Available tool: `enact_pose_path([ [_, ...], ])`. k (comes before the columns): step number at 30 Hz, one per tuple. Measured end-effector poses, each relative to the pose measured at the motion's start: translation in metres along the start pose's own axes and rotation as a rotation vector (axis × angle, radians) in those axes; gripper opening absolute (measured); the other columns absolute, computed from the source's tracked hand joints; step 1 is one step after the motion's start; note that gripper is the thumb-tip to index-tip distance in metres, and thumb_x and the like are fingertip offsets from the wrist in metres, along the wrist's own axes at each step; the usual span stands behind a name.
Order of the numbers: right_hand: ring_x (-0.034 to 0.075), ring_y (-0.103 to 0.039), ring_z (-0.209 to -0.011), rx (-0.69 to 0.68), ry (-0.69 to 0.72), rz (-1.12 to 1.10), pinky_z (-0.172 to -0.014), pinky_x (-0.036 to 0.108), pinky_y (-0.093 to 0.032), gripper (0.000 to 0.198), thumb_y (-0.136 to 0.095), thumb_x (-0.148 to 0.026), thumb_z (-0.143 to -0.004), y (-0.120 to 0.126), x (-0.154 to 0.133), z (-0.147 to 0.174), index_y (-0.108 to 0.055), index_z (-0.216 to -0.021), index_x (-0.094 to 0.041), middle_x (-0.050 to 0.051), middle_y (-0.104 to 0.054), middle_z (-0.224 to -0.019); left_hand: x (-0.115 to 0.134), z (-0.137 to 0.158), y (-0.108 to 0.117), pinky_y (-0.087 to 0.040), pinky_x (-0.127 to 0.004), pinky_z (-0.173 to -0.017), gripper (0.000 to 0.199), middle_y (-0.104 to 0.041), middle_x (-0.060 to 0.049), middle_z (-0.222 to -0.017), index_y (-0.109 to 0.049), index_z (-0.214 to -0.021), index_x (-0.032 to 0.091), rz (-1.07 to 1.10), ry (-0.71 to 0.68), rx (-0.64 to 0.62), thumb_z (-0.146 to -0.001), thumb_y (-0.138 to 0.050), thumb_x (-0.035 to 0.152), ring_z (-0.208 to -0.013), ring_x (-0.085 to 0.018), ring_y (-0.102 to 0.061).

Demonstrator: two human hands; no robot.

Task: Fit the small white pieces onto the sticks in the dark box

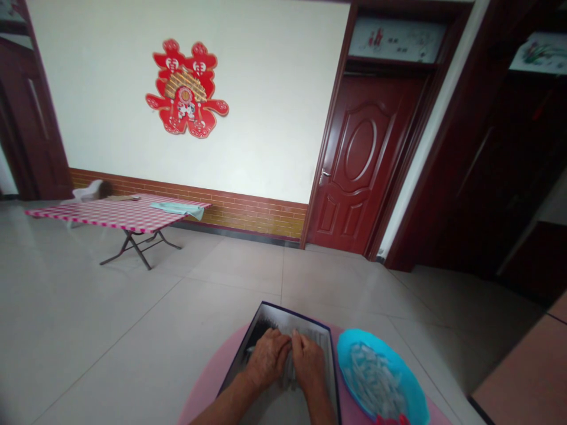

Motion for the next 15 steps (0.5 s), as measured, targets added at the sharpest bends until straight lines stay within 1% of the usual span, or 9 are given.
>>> enact_pose_path([
  [4, 0.023, -0.066, -0.073, -0.009, -0.006, 0.077, -0.067, 0.031, -0.044, 0.051, -0.029, -0.047, -0.091, -0.003, 0.002, -0.001, -0.065, -0.065, -0.022, 0.011, -0.073, -0.073, 0.002, -0.001, 0.002, -0.046, -0.035, -0.070, 0.028, -0.063, -0.007, -0.073, -0.066, -0.084, 0.019, 0.009, -0.003, -0.014, -0.088, -0.038, 0.017, -0.070, -0.022, -0.058],
  [5, 0.023, -0.067, -0.074, -0.010, -0.012, 0.112, -0.068, 0.031, -0.044, 0.050, -0.029, -0.045, -0.092, -0.003, 0.004, -0.001, -0.066, -0.067, -0.022, 0.011, -0.073, -0.074, 0.004, -0.001, 0.005, -0.047, -0.035, -0.070, 0.028, -0.063, -0.008, -0.074, -0.066, -0.087, 0.018, 0.013, -0.005, 0.000, -0.088, -0.039, 0.017, -0.071, -0.022, -0.058],
  [7, 0.024, -0.067, -0.074, 0.019, -0.026, 0.186, -0.067, 0.032, -0.044, 0.044, -0.032, -0.038, -0.092, 0.001, 0.010, -0.002, -0.067, -0.071, -0.021, 0.013, -0.073, -0.077, 0.008, -0.003, 0.015, -0.048, -0.038, -0.074, 0.028, -0.065, -0.010, -0.084, -0.065, -0.101, 0.017, 0.018, -0.014, 0.075, -0.088, -0.041, 0.018, -0.078, -0.023, -0.058],
  [9, 0.024, -0.067, -0.072, 0.086, -0.036, 0.245, -0.066, 0.032, -0.044, 0.033, -0.039, -0.032, -0.090, 0.010, 0.017, -0.004, -0.068, -0.078, -0.020, 0.015, -0.073, -0.081, 0.011, -0.004, 0.025, -0.047, -0.041, -0.081, 0.031, -0.064, -0.012, -0.099, -0.061, -0.113, 0.016, 0.023, -0.015, 0.179, -0.089, -0.042, 0.019, -0.088, -0.025, -0.057],
  [10, 0.024, -0.066, -0.071, 0.123, -0.044, 0.252, -0.065, 0.032, -0.044, 0.029, -0.042, -0.030, -0.088, 0.015, 0.021, -0.004, -0.068, -0.081, -0.019, 0.015, -0.072, -0.082, 0.011, -0.004, 0.028, -0.046, -0.041, -0.083, 0.030, -0.064, -0.013, -0.102, -0.060, -0.113, 0.016, 0.029, -0.004, 0.212, -0.089, -0.042, 0.020, -0.091, -0.025, -0.057],
  [11, 0.024, -0.066, -0.071, 0.154, -0.054, 0.239, -0.065, 0.032, -0.044, 0.027, -0.043, -0.030, -0.087, 0.019, 0.024, -0.005, -0.068, -0.083, -0.019, 0.015, -0.072, -0.082, 0.010, -0.005, 0.029, -0.046, -0.041, -0.083, 0.027, -0.064, -0.012, -0.100, -0.062, -0.107, 0.016, 0.035, 0.020, 0.227, -0.090, -0.041, 0.020, -0.090, -0.024, -0.057],
  [12, 0.024, -0.066, -0.071, 0.175, -0.071, 0.204, -0.065, 0.032, -0.044, 0.026, -0.044, -0.031, -0.086, 0.022, 0.026, -0.005, -0.067, -0.083, -0.020, 0.014, -0.072, -0.080, 0.007, -0.005, 0.028, -0.046, -0.040, -0.081, 0.025, -0.065, -0.011, -0.094, -0.064, -0.099, 0.017, 0.042, 0.065, 0.230, -0.091, -0.040, 0.020, -0.087, -0.024, -0.057],
  [14, 0.024, -0.065, -0.071, 0.184, -0.115, 0.070, -0.066, 0.031, -0.044, 0.031, -0.042, -0.037, -0.087, 0.023, 0.027, -0.006, -0.065, -0.076, -0.021, 0.012, -0.071, -0.075, -0.002, -0.006, 0.024, -0.047, -0.038, -0.077, 0.027, -0.066, -0.009, -0.082, -0.064, -0.084, 0.019, 0.071, 0.203, 0.217, -0.092, -0.039, 0.024, -0.080, -0.024, -0.059],
  [15, 0.023, -0.064, -0.069, 0.175, -0.128, 0.001, -0.065, 0.031, -0.044, 0.036, -0.038, -0.041, -0.088, 0.021, 0.025, -0.006, -0.063, -0.071, -0.022, 0.010, -0.069, -0.071, -0.008, -0.005, 0.021, -0.047, -0.037, -0.075, 0.028, -0.067, -0.009, -0.080, -0.064, -0.082, 0.019, 0.102, 0.282, 0.215, -0.092, -0.039, 0.026, -0.079, -0.024, -0.060],
])
Point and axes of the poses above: each hand's wrist, its own z-axis away from the middle knuckle, its own y-axis out of the back of the hand, x = y × z, the point moved 5 cm from there along -z, towards the middle knuckle
